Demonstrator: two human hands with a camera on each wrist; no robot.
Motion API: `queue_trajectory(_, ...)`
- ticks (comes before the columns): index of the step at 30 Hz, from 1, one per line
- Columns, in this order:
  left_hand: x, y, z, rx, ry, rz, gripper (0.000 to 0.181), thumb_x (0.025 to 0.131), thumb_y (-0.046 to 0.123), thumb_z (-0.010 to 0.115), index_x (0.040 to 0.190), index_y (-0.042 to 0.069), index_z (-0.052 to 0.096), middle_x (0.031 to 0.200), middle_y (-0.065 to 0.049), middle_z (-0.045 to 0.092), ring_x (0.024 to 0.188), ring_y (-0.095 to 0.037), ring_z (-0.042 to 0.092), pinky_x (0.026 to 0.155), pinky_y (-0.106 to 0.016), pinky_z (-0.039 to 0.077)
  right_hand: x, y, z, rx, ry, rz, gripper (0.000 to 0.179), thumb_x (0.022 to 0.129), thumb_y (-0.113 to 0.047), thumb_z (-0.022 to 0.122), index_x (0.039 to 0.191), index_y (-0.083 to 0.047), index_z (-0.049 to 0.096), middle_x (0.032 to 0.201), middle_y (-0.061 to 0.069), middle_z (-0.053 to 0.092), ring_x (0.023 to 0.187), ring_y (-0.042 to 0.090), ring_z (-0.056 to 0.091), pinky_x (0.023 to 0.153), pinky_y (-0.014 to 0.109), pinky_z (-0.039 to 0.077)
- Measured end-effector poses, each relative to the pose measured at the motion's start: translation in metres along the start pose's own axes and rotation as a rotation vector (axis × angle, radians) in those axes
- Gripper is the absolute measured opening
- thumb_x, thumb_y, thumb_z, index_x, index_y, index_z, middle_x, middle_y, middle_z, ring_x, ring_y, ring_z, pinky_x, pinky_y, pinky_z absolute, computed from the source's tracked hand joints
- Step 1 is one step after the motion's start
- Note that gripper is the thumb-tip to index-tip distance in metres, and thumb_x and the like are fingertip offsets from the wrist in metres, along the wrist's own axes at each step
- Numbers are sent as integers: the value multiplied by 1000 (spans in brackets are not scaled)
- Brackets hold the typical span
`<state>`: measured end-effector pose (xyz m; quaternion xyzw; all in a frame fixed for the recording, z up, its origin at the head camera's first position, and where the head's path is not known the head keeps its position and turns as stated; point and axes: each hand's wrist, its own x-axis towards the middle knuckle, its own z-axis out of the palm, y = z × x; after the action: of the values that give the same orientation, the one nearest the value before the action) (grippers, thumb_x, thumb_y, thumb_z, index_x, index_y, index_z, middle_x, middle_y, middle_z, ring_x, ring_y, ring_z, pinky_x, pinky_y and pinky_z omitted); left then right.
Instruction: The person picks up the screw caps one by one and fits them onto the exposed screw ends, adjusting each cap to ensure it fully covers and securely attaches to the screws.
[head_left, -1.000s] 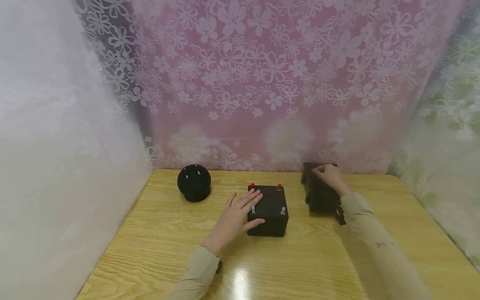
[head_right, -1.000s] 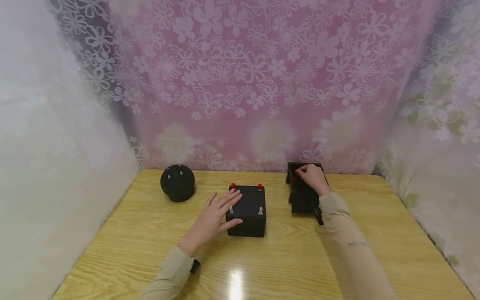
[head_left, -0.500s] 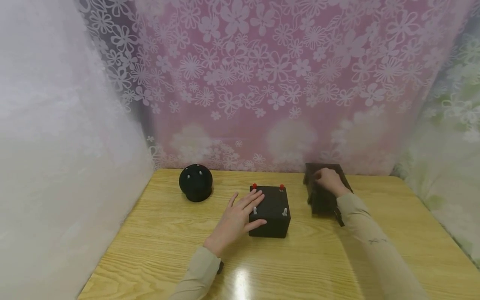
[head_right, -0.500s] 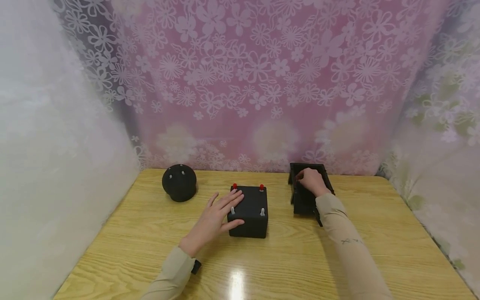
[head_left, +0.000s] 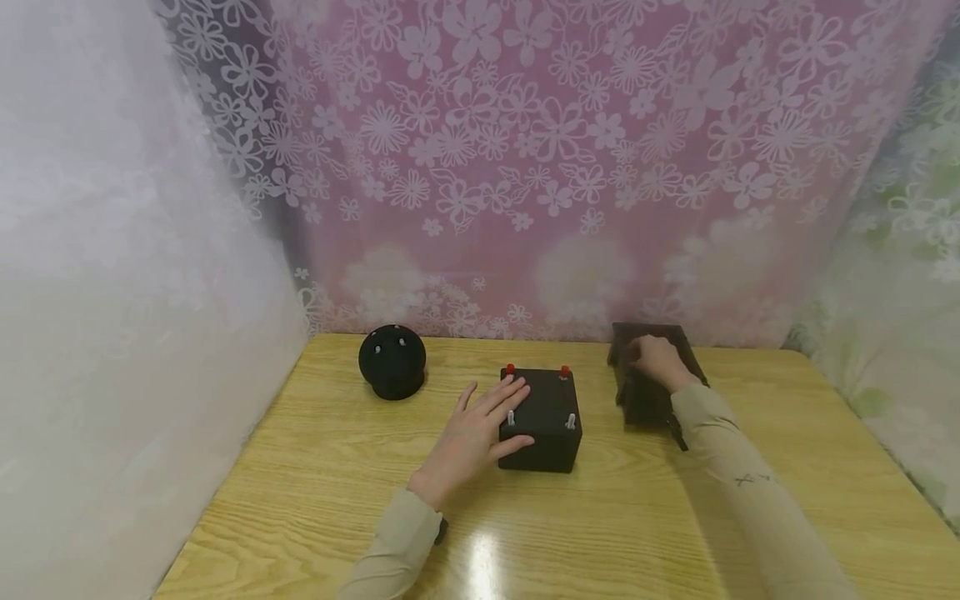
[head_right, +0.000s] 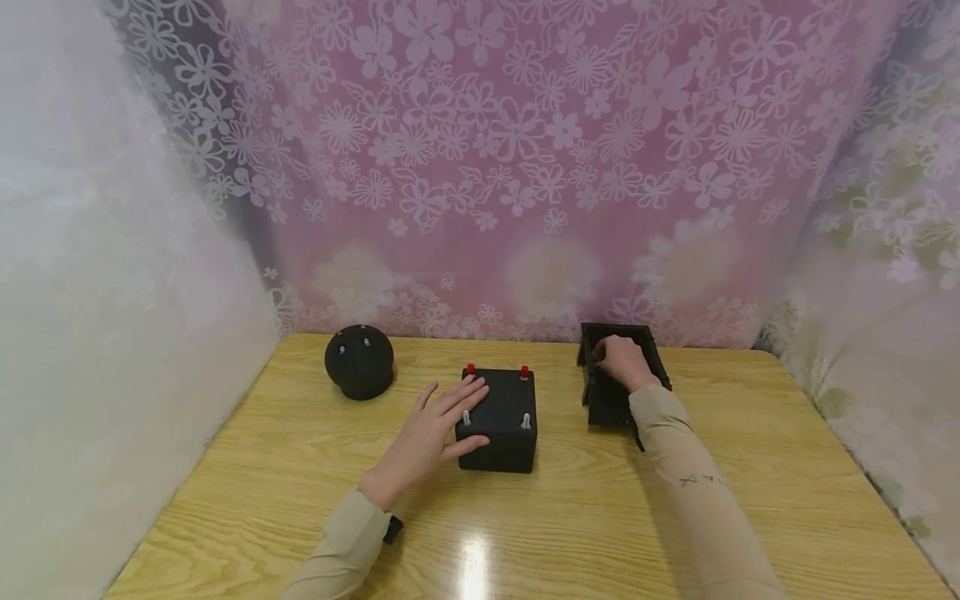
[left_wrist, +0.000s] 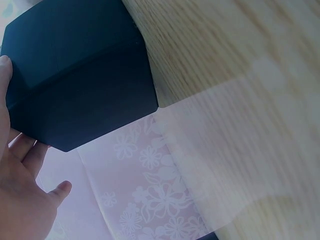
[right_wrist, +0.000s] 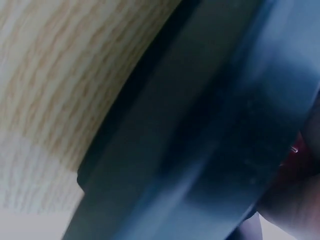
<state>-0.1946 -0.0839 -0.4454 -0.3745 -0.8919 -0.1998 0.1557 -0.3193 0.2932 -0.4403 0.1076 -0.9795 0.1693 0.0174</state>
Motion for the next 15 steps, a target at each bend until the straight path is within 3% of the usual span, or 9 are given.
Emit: queue_trajectory(15, 0, 1, -2, 2, 13, 8, 74, 96, 51, 62, 157, 15, 41, 162, 0, 38, 151, -15, 31, 123, -55, 21, -5, 1, -1, -2, -63, -13, 16, 86, -1, 64, 97, 11, 68, 89, 24, 70, 83, 43, 67, 76, 57, 55)
